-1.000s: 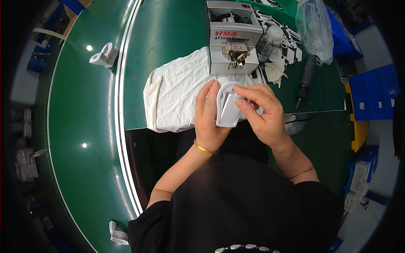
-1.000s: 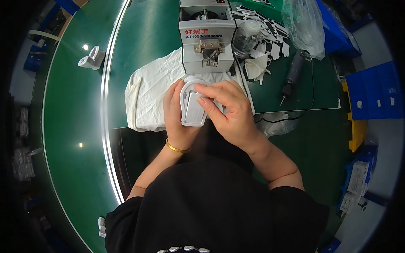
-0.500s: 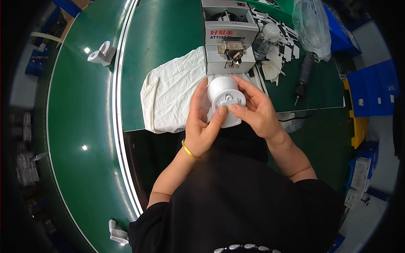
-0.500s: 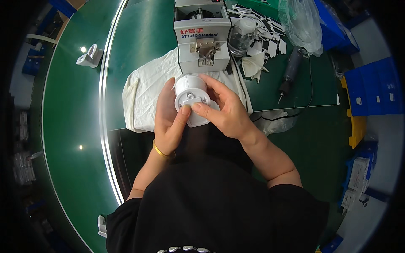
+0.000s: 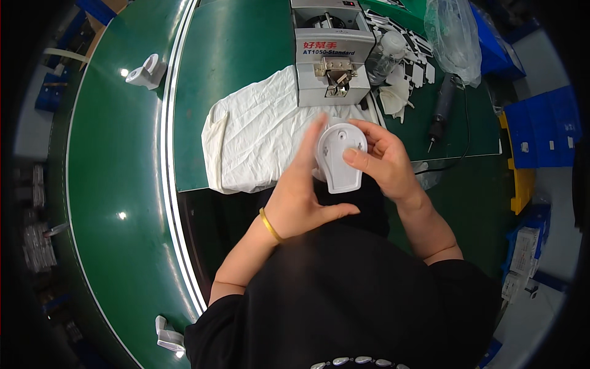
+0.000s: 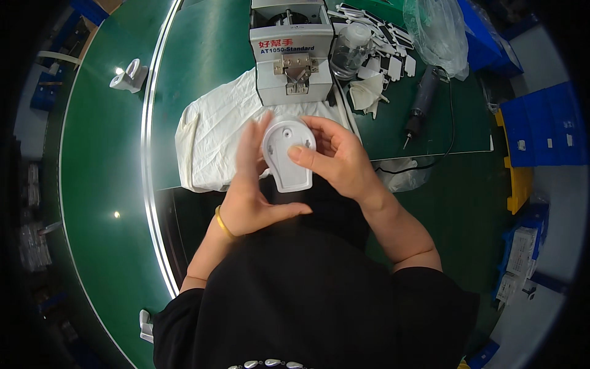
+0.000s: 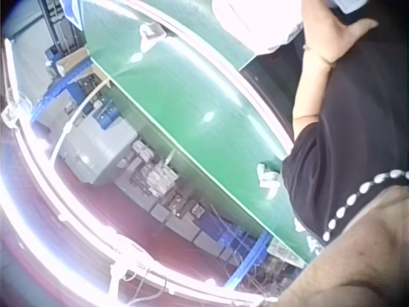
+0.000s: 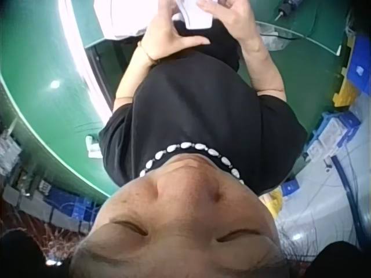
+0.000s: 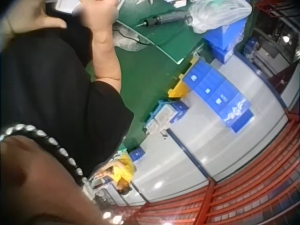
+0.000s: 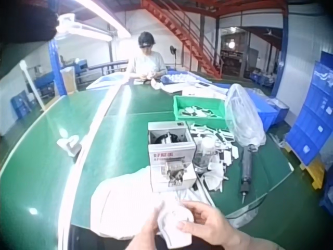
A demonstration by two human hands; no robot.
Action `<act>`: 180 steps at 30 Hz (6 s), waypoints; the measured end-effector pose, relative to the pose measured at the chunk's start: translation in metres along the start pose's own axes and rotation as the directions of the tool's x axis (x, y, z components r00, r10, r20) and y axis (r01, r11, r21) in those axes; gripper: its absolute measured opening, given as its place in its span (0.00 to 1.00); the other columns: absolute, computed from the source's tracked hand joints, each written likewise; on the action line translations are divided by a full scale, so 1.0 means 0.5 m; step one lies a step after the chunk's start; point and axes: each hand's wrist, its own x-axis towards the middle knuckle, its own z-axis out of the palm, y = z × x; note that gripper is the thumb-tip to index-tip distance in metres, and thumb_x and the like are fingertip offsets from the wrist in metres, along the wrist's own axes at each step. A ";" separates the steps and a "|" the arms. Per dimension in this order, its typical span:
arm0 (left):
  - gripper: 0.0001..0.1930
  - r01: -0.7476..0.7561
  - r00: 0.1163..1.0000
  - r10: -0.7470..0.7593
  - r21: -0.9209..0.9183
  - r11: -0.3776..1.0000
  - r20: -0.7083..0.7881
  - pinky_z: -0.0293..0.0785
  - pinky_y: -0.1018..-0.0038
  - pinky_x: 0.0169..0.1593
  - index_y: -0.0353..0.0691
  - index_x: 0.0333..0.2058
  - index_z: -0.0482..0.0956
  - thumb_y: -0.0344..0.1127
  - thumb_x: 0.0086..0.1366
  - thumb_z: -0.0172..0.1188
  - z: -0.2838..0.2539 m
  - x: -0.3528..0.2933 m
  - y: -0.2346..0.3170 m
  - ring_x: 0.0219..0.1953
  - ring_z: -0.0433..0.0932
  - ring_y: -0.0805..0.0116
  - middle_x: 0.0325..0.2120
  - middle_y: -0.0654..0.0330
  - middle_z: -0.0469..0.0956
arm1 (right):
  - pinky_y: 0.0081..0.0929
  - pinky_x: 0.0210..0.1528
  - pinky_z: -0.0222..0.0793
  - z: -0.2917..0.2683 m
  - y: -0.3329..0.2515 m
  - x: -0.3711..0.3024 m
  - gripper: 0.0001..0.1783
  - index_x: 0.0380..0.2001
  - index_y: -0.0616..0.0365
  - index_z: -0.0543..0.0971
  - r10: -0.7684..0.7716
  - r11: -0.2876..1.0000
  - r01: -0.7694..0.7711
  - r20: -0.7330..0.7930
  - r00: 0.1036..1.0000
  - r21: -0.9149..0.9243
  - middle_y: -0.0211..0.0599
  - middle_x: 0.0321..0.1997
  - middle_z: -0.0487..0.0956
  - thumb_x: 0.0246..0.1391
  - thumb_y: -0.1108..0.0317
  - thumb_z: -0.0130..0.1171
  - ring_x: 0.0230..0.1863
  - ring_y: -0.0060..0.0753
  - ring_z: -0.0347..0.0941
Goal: Assembling electronic housings with a power screwdriver and organizing component crates in a factory environment.
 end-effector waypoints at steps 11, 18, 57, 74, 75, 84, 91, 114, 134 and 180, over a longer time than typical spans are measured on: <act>0.54 0.085 0.996 -0.083 0.065 0.994 -0.029 0.66 0.63 0.60 0.37 0.65 0.56 0.33 0.40 0.78 0.023 -0.043 -0.104 0.59 0.69 0.50 0.59 0.46 0.67 | 0.40 0.57 0.66 -0.428 -0.015 0.070 0.47 0.62 0.63 0.64 -0.553 0.316 -0.677 -0.709 0.438 -0.665 0.53 0.54 0.73 0.43 0.50 0.70 0.56 0.51 0.71; 0.37 -0.095 0.993 0.068 0.316 0.944 0.097 0.69 0.63 0.58 0.50 0.54 0.76 0.28 0.40 0.75 0.036 -0.058 -0.120 0.58 0.69 0.45 0.61 0.42 0.62 | 0.29 0.43 0.72 -0.473 0.012 0.064 0.28 0.52 0.63 0.71 -0.158 0.941 -0.099 -0.678 0.718 -0.324 0.43 0.41 0.76 0.47 0.66 0.64 0.40 0.34 0.75; 0.32 -0.092 0.994 0.103 0.265 0.960 -0.027 0.70 0.59 0.57 0.53 0.51 0.79 0.36 0.42 0.75 0.052 -0.055 -0.144 0.58 0.69 0.42 0.57 0.43 0.68 | 0.35 0.32 0.69 0.034 -0.151 0.188 0.19 0.53 0.63 0.66 -0.672 0.732 0.641 -0.089 0.735 -0.231 0.35 0.23 0.70 0.59 0.74 0.53 0.24 0.27 0.69; 0.31 -0.101 0.993 0.113 0.263 0.960 -0.031 0.70 0.59 0.57 0.53 0.51 0.79 0.37 0.43 0.74 0.047 -0.052 -0.143 0.57 0.70 0.41 0.56 0.42 0.68 | 0.36 0.34 0.71 0.071 -0.119 0.077 0.27 0.55 0.63 0.57 -0.620 0.736 0.603 0.050 0.783 -0.309 0.38 0.26 0.71 0.58 0.67 0.56 0.25 0.27 0.70; 0.31 -0.102 0.993 0.113 0.263 0.959 -0.029 0.70 0.59 0.57 0.53 0.51 0.79 0.37 0.43 0.74 0.047 -0.052 -0.143 0.57 0.70 0.41 0.56 0.42 0.68 | 0.36 0.34 0.71 0.071 -0.117 0.077 0.27 0.55 0.63 0.57 -0.620 0.736 0.603 0.050 0.783 -0.309 0.38 0.26 0.71 0.58 0.67 0.56 0.25 0.27 0.70; 0.31 -0.112 0.992 0.126 0.286 0.952 -0.029 0.71 0.59 0.56 0.53 0.51 0.79 0.37 0.43 0.74 0.045 -0.053 -0.144 0.57 0.70 0.41 0.56 0.41 0.68 | 0.36 0.34 0.71 0.077 -0.111 0.078 0.22 0.49 0.60 0.59 -0.597 0.710 0.590 0.116 0.794 -0.383 0.38 0.25 0.71 0.56 0.70 0.57 0.24 0.26 0.68; 0.32 -0.118 0.991 0.133 0.281 0.952 -0.033 0.71 0.59 0.56 0.53 0.52 0.78 0.38 0.43 0.74 0.046 -0.056 -0.147 0.57 0.70 0.41 0.56 0.42 0.68 | 0.35 0.34 0.70 0.067 -0.103 0.078 0.24 0.52 0.61 0.59 -0.594 0.685 0.576 0.115 0.796 -0.447 0.36 0.25 0.71 0.56 0.70 0.57 0.24 0.25 0.69; 0.26 -0.371 0.925 0.247 0.542 0.754 0.289 0.61 0.53 0.64 0.59 0.50 0.80 0.31 0.49 0.64 0.034 -0.047 -0.102 0.65 0.59 0.48 0.62 0.54 0.64 | 0.31 0.25 0.72 -0.184 -0.134 0.098 0.20 0.47 0.60 0.66 -0.432 0.885 0.450 -0.575 0.695 -0.122 0.35 0.28 0.73 0.55 0.69 0.63 0.22 0.29 0.72; 0.22 0.150 0.877 -0.058 0.156 0.976 -0.476 0.76 0.73 0.49 0.34 0.47 0.73 0.20 0.52 0.64 -0.235 -0.037 -0.204 0.50 0.77 0.67 0.50 0.52 0.76 | 0.41 0.52 0.68 -0.493 0.019 0.122 0.32 0.50 0.69 0.72 -0.309 0.802 -0.365 -0.852 0.423 -0.473 0.54 0.51 0.73 0.43 0.59 0.65 0.51 0.50 0.72; 0.41 0.521 0.708 0.029 0.549 0.653 -0.706 0.70 0.63 0.54 0.37 0.62 0.63 0.32 0.46 0.69 -0.340 -0.185 -0.045 0.50 0.73 0.52 0.47 0.48 0.72 | 0.43 0.48 0.71 -0.450 -0.040 0.190 0.22 0.42 0.58 0.77 -0.346 0.167 -0.605 -0.621 0.703 -0.778 0.49 0.44 0.80 0.46 0.57 0.66 0.48 0.51 0.77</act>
